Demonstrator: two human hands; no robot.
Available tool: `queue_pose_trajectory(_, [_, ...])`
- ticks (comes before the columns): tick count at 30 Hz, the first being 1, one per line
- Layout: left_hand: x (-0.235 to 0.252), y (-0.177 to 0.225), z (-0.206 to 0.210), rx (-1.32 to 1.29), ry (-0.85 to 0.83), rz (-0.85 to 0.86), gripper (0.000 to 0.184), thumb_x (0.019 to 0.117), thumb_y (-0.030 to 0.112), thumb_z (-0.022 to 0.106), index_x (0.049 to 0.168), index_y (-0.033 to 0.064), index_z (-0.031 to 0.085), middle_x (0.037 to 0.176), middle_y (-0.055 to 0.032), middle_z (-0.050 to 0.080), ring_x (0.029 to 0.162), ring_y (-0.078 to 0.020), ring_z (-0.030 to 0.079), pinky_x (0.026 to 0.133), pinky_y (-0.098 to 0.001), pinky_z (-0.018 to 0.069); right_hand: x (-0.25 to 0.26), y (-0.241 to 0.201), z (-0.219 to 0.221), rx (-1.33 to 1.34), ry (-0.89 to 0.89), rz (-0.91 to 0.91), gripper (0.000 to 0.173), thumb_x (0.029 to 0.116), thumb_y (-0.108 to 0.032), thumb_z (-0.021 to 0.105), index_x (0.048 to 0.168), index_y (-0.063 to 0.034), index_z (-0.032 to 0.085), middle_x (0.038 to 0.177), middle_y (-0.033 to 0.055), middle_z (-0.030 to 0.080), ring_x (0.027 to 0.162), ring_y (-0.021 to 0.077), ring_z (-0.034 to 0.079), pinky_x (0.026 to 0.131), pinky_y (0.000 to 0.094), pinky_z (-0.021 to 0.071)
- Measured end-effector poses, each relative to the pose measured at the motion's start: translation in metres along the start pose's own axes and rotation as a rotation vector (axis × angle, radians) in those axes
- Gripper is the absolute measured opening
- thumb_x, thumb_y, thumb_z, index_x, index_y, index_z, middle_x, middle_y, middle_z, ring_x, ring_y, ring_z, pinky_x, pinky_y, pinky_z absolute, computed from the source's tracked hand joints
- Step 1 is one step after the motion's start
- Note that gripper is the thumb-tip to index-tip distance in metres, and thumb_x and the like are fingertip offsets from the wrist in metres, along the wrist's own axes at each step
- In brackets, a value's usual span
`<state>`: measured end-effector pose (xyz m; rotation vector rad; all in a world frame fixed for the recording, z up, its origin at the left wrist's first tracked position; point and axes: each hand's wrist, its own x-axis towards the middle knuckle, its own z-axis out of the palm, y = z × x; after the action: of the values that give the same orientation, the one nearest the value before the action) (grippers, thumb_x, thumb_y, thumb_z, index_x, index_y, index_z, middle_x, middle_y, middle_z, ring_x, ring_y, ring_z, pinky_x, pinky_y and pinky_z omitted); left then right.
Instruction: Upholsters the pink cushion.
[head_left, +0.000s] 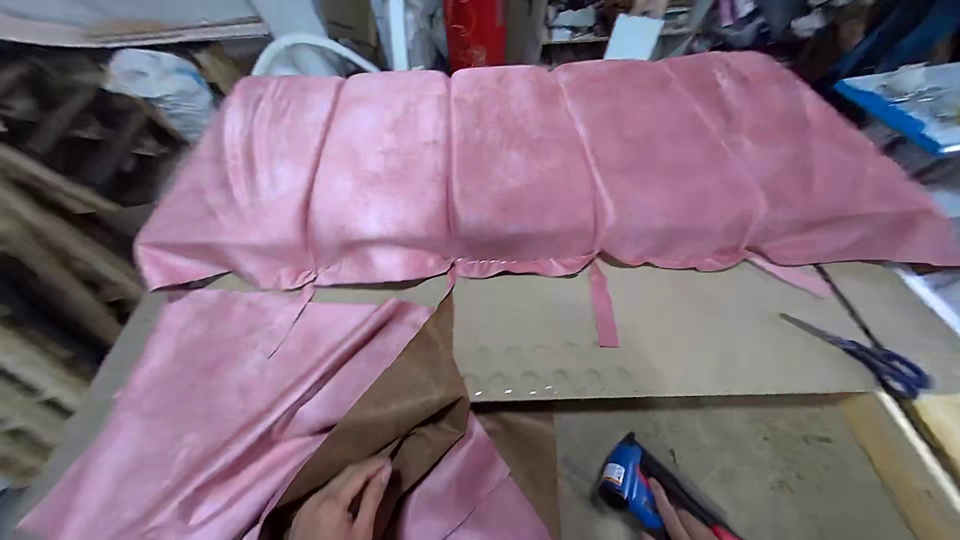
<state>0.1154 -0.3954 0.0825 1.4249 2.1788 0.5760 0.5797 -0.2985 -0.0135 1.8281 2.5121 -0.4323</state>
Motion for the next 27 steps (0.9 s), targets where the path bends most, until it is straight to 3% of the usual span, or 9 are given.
queue_pose_trajectory(2, [-0.006,-0.004,-0.006,0.042,0.199,-0.039,0.032,0.1041,0.036,0.056,0.118,0.0149,0.076,0.113,-0.0001,0.076,0.104,-0.0097,0.072,0.095,-0.0376,0.0602,0.011,0.025,0.018,0.061,0.016,-0.084,0.067,0.0889,-0.038,0.074,0.144,-0.0040,0.058,0.112,0.0276,0.069,0.103,0.0476,0.068,0.088,0.0646,0.0546])
queue_pose_trajectory(4, [0.002,-0.012,-0.018,0.075,0.353,-0.039,0.033,0.1033,0.038,0.055,0.118,0.0161,0.076,0.115,0.0014,0.076,0.107,-0.0091,0.071,0.097,-0.0377,0.0595,0.029,0.029,0.011,0.124,0.064,-0.133,0.057,0.0914,-0.046,0.072,0.127,-0.0018,0.070,0.116,0.0298,0.067,0.113,0.0513,0.062,0.097,0.0681,0.0484])
queue_pose_trajectory(6, [0.021,-0.026,-0.035,0.097,0.416,-0.033,0.033,0.1026,0.034,0.055,0.120,0.0143,0.075,0.117,-0.0016,0.075,0.109,-0.0135,0.071,0.098,-0.0415,0.0590,0.045,0.005,-0.014,0.162,0.134,-0.127,0.042,0.0979,-0.039,0.064,0.111,-0.0010,0.075,0.114,0.0285,0.068,0.113,0.0497,0.063,0.097,0.0661,0.0486])
queue_pose_trajectory(10, [0.074,-0.042,-0.056,-0.056,0.412,-0.037,0.026,0.1022,0.029,0.061,0.119,0.0149,0.075,0.111,-0.0002,0.076,0.100,-0.0114,0.073,0.092,-0.0392,0.0613,0.067,-0.034,-0.047,0.138,0.213,-0.039,0.027,0.0920,-0.016,0.063,0.115,-0.0067,0.075,0.118,0.0241,0.068,0.114,0.0454,0.064,0.092,0.0627,0.0528])
queue_pose_trajectory(13, [0.111,-0.021,-0.048,-0.324,0.334,0.059,0.020,0.1006,0.023,0.064,0.110,0.0124,0.077,0.102,0.0020,0.078,0.089,-0.0087,0.074,0.083,-0.0329,0.0636,0.070,0.002,-0.026,0.006,0.044,0.120,0.059,0.0727,-0.003,0.079,0.130,-0.0097,0.068,0.128,0.0286,0.062,0.123,0.0529,0.056,0.093,0.0711,0.0491])
queue_pose_trajectory(17, [0.142,-0.024,-0.016,-0.208,0.110,0.305,0.030,0.1005,0.033,0.062,0.123,0.0172,0.074,0.135,0.0028,0.068,0.127,-0.0099,0.062,0.109,-0.0361,0.0519,0.066,0.022,0.034,-0.215,-0.034,0.020,0.084,0.0719,-0.004,0.082,0.150,-0.0118,0.052,0.140,0.0216,0.059,0.134,0.0454,0.053,0.114,0.0752,0.0275])
queue_pose_trajectory(19, [0.167,-0.036,-0.013,-0.103,0.076,0.328,0.037,0.1020,0.036,0.059,0.132,0.0165,0.069,0.146,-0.0012,0.060,0.138,-0.0167,0.053,0.116,-0.0424,0.0444,0.076,0.008,0.025,-0.294,-0.181,0.042,0.091,0.0668,-0.013,0.087,0.150,-0.0091,0.049,0.139,0.0206,0.059,0.133,0.0414,0.054,0.116,0.0699,0.0279])
queue_pose_trajectory(23, [0.258,-0.096,-0.025,0.153,0.262,0.437,0.043,0.1041,0.029,0.054,0.139,0.0048,0.062,0.150,-0.0181,0.053,0.141,-0.0353,0.049,0.118,-0.0527,0.0397,0.070,-0.052,-0.020,-0.095,-0.504,0.099,0.068,0.0797,-0.033,0.080,0.140,-0.0130,0.057,0.125,0.0202,0.067,0.116,0.0410,0.065,0.097,0.0639,0.0509])
queue_pose_trajectory(27, [0.313,-0.143,-0.012,0.166,0.352,0.443,0.052,0.0993,0.031,0.052,0.142,0.0012,0.057,0.154,-0.0247,0.045,0.146,-0.0428,0.039,0.122,-0.0569,0.0314,0.068,-0.133,-0.088,0.119,-0.215,0.319,0.042,0.0926,-0.049,0.065,0.105,-0.0103,0.072,0.082,0.0121,0.072,0.077,0.0306,0.072,0.071,0.0568,0.0572])
